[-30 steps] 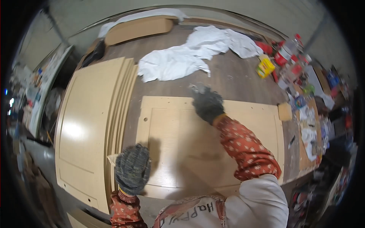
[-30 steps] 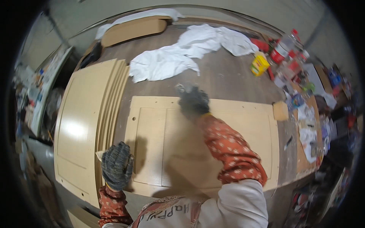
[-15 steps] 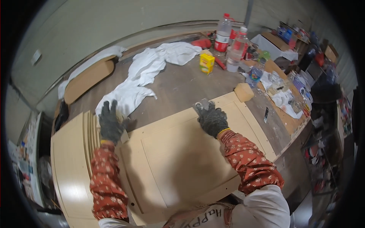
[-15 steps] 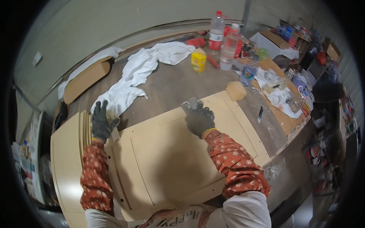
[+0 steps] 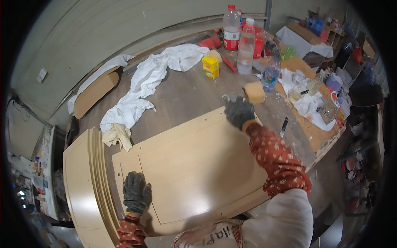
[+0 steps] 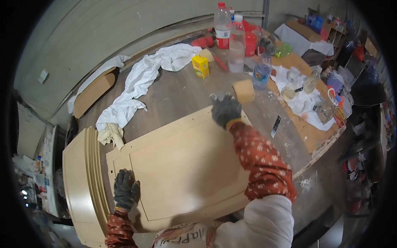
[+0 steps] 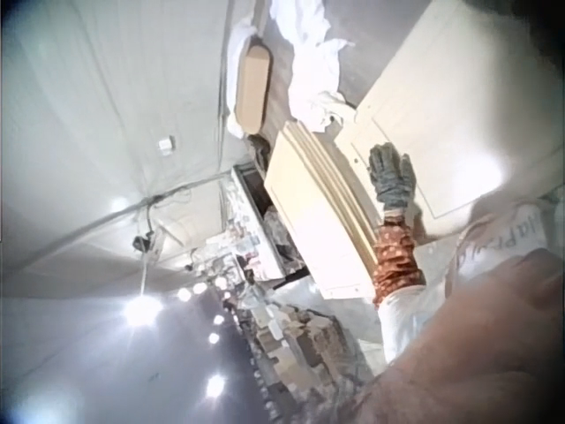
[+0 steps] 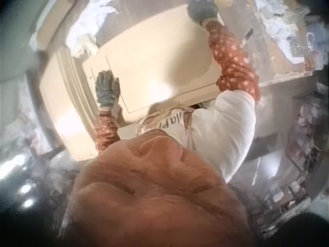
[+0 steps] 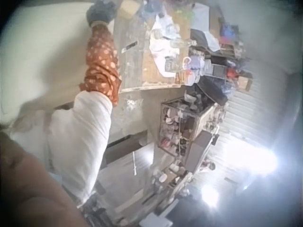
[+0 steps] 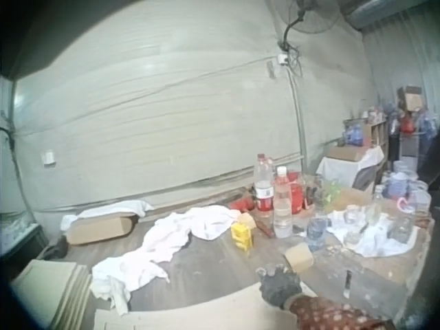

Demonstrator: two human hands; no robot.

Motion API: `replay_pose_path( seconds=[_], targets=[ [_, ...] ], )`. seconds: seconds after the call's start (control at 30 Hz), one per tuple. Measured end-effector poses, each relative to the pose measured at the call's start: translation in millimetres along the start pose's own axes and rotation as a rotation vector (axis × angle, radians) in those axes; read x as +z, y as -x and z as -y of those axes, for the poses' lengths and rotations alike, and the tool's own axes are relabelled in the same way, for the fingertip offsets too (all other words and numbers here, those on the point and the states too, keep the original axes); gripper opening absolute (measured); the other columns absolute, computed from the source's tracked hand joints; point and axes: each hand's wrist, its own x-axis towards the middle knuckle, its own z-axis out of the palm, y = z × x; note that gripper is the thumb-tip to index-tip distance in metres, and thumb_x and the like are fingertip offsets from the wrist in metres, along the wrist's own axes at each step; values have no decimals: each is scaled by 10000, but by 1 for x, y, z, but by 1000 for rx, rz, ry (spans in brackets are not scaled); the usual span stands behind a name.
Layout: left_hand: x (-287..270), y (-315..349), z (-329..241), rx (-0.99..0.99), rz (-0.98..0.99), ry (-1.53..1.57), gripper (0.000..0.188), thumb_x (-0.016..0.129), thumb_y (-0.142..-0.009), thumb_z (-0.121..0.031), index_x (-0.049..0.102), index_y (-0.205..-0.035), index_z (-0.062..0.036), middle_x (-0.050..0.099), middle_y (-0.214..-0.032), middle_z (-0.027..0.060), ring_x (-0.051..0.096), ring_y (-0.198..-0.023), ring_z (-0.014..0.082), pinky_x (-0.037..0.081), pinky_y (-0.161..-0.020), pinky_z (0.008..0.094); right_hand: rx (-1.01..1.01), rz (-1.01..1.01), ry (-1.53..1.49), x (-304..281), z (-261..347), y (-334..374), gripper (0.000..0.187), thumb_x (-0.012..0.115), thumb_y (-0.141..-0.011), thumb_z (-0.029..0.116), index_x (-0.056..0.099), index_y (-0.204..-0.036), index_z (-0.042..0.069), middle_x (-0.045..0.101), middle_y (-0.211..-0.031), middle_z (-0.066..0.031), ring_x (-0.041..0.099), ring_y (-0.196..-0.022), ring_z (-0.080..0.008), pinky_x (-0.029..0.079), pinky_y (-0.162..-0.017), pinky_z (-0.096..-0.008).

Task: The person sands the surface and edges of wooden cabinet doors with a sanding block and wipes the dust away with a sponge.

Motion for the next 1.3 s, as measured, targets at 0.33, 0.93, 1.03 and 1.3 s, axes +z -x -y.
replay_pose_path(
  seconds=[0.33,0.93,1.03,1.3],
  targets=[
    [1,68,-65,-287,-18,-100,488,508,-973,-277,491,-1382,-11,480,-1409,234,412,-1339,409,274,-1133,522,-224,-79,-183,33,-74,17,372,532,-910,335,605,-1258,224,672,-863,-138,655,-851,-351,521,-775,-481],
    [8,63,-53,-220,-12,-126,435,452,-998,-231,517,-1338,32,511,-1370,241,433,-1319,409,314,-1127,496,42,193,-433,-113,-110,257,569,618,-865,269,498,-1416,195,420,-1426,-250,421,-1276,-468,374,-1018,-529],
    [7,55,-57,-82,-60,-184,437,445,-993,-232,521,-1337,27,517,-1370,232,455,-1302,405,311,-1126,499,78,61,-418,-107,-106,258,601,628,-856,245,476,-1436,204,413,-1428,-251,445,-1229,-468,383,-993,-543],
    [-19,43,-105,621,221,243,502,599,-922,-288,523,-1365,-65,450,-1453,191,402,-1362,376,284,-1142,530,466,159,-199,-132,-77,348,650,652,-861,297,419,-1467,253,434,-1398,-275,575,-1058,-424,508,-846,-469]
  ],
)
